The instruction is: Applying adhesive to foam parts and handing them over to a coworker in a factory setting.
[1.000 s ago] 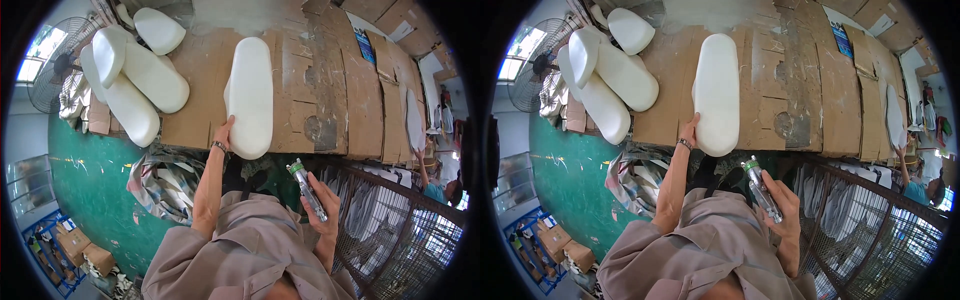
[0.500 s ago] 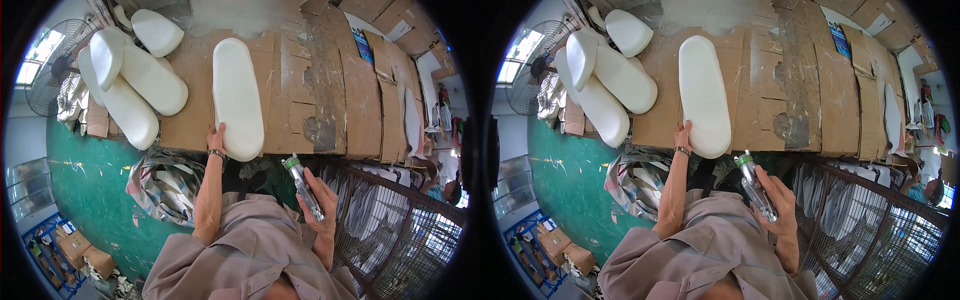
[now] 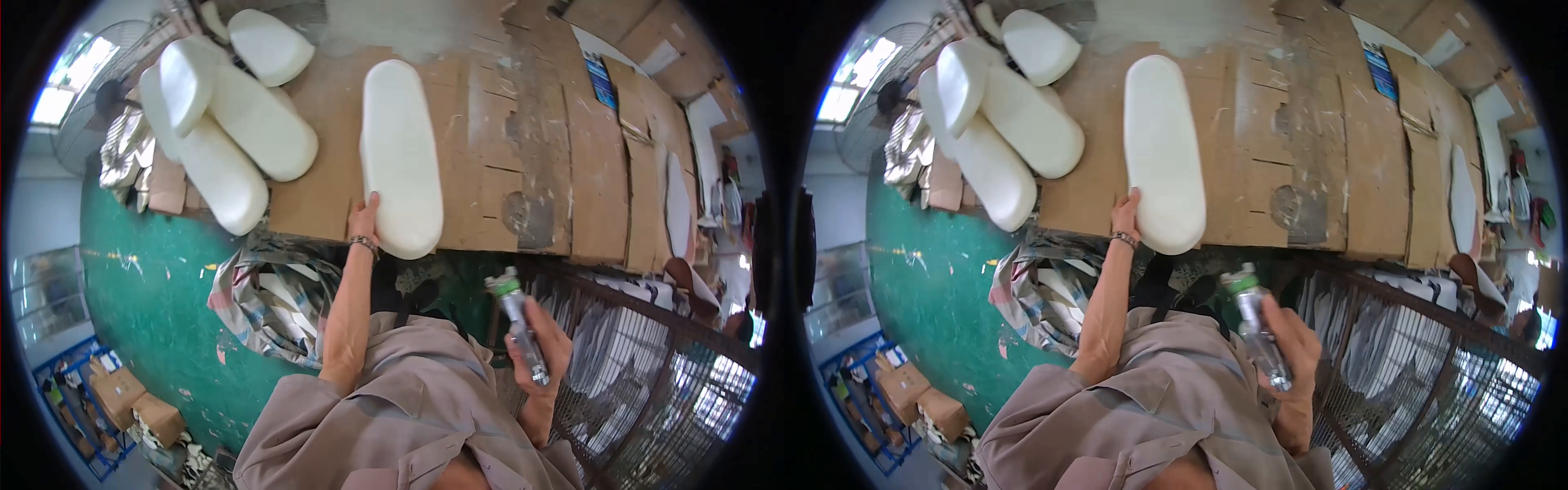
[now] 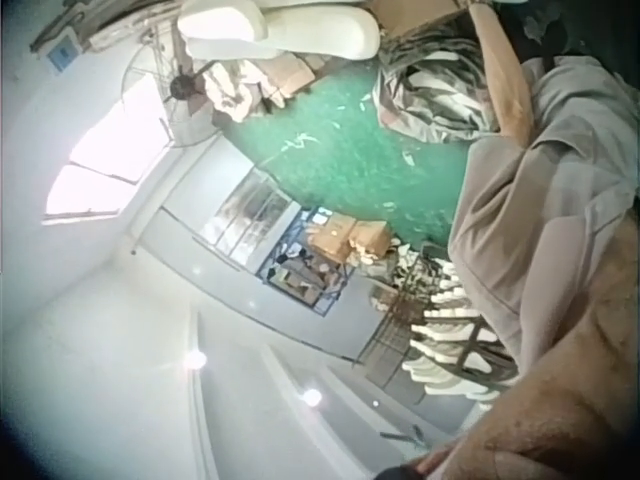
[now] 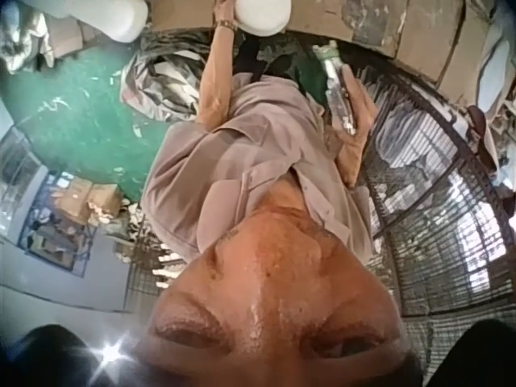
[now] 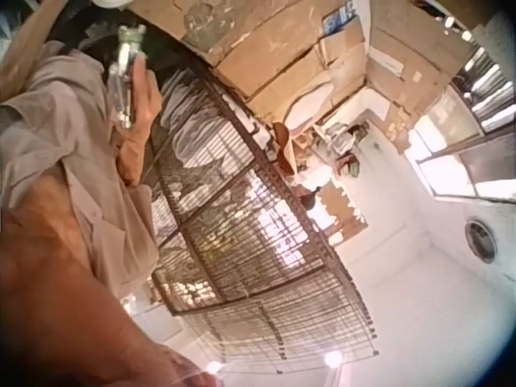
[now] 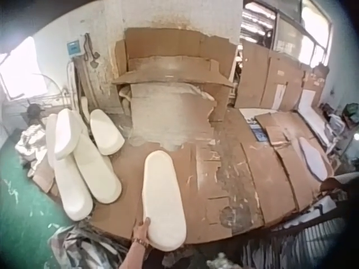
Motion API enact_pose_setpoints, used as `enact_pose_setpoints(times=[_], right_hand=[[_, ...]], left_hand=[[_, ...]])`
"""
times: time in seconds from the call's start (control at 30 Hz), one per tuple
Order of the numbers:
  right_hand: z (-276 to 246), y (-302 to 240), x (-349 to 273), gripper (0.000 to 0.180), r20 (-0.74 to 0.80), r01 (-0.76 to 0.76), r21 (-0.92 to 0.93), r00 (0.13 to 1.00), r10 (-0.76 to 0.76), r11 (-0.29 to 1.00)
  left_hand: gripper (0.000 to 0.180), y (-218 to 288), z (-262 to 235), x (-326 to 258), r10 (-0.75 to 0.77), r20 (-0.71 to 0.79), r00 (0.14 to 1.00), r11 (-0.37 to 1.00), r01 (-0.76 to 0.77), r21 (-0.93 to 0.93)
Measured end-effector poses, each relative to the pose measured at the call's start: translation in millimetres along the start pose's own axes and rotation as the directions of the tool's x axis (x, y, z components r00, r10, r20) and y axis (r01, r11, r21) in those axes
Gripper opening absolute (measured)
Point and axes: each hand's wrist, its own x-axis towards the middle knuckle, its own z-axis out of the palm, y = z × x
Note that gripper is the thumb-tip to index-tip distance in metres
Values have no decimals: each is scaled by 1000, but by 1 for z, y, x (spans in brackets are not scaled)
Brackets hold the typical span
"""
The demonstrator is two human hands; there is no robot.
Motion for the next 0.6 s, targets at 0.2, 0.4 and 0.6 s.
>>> enact_pose_setpoints(times=[0.2, 0.4, 0.6], right_hand=[[4, 11, -23, 48, -38, -58, 148, 997, 64, 987], [11, 32, -28, 43, -12, -14, 257, 1000, 18, 966], [9, 22, -26, 39, 37, -30, 156, 999, 25, 987]], left_hand=[[46, 3, -6, -21, -38, 178, 983, 998, 45, -36], [32, -24, -24, -87, -13, 474, 880, 941, 172, -293], [30, -25, -4, -95, 99, 371, 923, 930, 46, -364]])
